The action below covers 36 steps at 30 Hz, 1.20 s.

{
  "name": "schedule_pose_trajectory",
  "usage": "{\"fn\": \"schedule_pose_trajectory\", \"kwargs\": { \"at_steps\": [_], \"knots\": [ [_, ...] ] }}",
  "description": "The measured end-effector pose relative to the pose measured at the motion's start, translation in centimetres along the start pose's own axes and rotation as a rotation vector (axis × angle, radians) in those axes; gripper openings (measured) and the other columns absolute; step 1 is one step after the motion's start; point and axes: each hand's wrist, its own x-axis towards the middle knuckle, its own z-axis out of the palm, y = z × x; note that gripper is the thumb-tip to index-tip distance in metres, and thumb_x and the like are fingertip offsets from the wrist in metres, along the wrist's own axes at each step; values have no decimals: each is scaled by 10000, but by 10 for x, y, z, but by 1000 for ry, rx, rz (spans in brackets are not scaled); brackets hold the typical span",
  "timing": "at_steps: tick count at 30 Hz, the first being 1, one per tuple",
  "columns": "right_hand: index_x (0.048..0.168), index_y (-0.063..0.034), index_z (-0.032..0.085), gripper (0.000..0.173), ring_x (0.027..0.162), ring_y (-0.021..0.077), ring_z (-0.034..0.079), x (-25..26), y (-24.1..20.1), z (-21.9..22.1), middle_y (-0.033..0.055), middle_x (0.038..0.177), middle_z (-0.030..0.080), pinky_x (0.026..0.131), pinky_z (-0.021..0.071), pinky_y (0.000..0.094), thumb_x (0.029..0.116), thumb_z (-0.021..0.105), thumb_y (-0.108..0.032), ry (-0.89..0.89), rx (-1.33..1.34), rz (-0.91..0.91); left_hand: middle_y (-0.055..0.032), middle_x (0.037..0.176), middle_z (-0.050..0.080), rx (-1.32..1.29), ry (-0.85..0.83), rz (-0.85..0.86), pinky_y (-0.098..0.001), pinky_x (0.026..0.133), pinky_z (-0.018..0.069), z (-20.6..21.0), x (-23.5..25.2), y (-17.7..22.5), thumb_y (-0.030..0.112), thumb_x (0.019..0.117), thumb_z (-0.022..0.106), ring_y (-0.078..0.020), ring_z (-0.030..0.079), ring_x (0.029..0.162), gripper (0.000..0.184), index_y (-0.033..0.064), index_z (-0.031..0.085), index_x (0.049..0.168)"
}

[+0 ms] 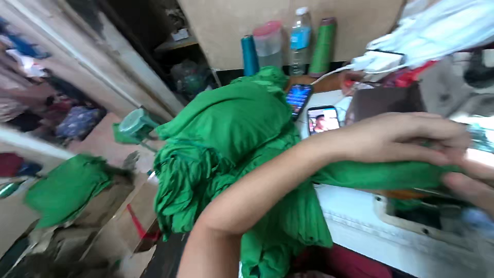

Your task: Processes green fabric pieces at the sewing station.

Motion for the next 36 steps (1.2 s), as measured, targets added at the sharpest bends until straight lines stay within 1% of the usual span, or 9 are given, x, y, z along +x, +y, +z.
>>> {"fn": "schedule_pose_trajectory", "kwargs": {
  "at_steps": [4,8,12,16,20,25,30,34,36],
  "knots": [
    [798,-96,677,386,960,-44,579,0,-38,24,-42,899,668,882,459,165,1054,519,-338,156,-62,48,-100,999,702,285,-93,-81,-409,960,517,7,-8,-8,-32,934,633,-210,658,1004,298,-8,671,1229],
    [827,-129,707,403,1149,139,594,-18,-49,40,-9,959,732,1007,386,391,1067,478,-358,257,-256,68,-48,1080,673,523,-131,-32,-423,913,498,12,-14,-8,186,995,600,-216,620,1094,172,110,755,997],
    [936,-96,707,378,1169,84,628,-39,-42,50,1,992,748,1060,420,340,1091,457,-334,280,-218,53,-15,1172,718,534,-220,14,-429,1096,425,11,-19,-6,219,1034,476,-169,603,1253,285,114,732,967],
    [1007,-95,713,335,1211,89,613,-46,-27,54,11,1068,741,1085,431,326,1086,480,-322,321,-139,38,-12,1008,721,560,-235,38,-397,1031,476,20,-18,-10,249,1052,470,-160,659,1114,288,116,712,973],
    [1017,-107,700,314,1188,67,614,-43,-15,48,-7,1053,727,1084,439,309,1079,503,-343,326,-100,4,-47,864,670,609,-225,82,-379,812,521,33,-12,2,229,1040,465,-210,671,908,273,96,678,934],
    [1040,-90,711,296,1196,108,617,-38,-1,45,30,1083,729,1083,446,349,1066,533,-325,318,-95,-12,-12,897,681,683,-174,24,-409,872,515,24,-11,-13,326,1021,508,-178,671,953,303,135,712,901],
    [928,-119,663,282,1063,75,595,-38,-9,43,-3,948,659,1034,414,315,1055,558,-348,261,-85,-50,-28,718,577,590,-180,103,-357,621,444,39,-8,2,230,939,487,-194,599,715,246,112,655,803],
    [935,-104,681,279,1150,86,591,-39,-5,43,7,1024,673,1043,448,294,1058,558,-322,271,-38,-40,-14,884,698,678,-142,59,-416,880,500,27,-9,-23,278,977,488,-185,671,1001,292,138,709,847],
    [971,-106,695,253,1163,74,592,-38,-3,42,2,1045,681,1053,455,290,1041,592,-327,279,-8,-33,-18,861,687,692,-133,66,-409,873,507,30,-8,-11,277,988,506,-186,675,961,278,136,696,844]
  ]
}}
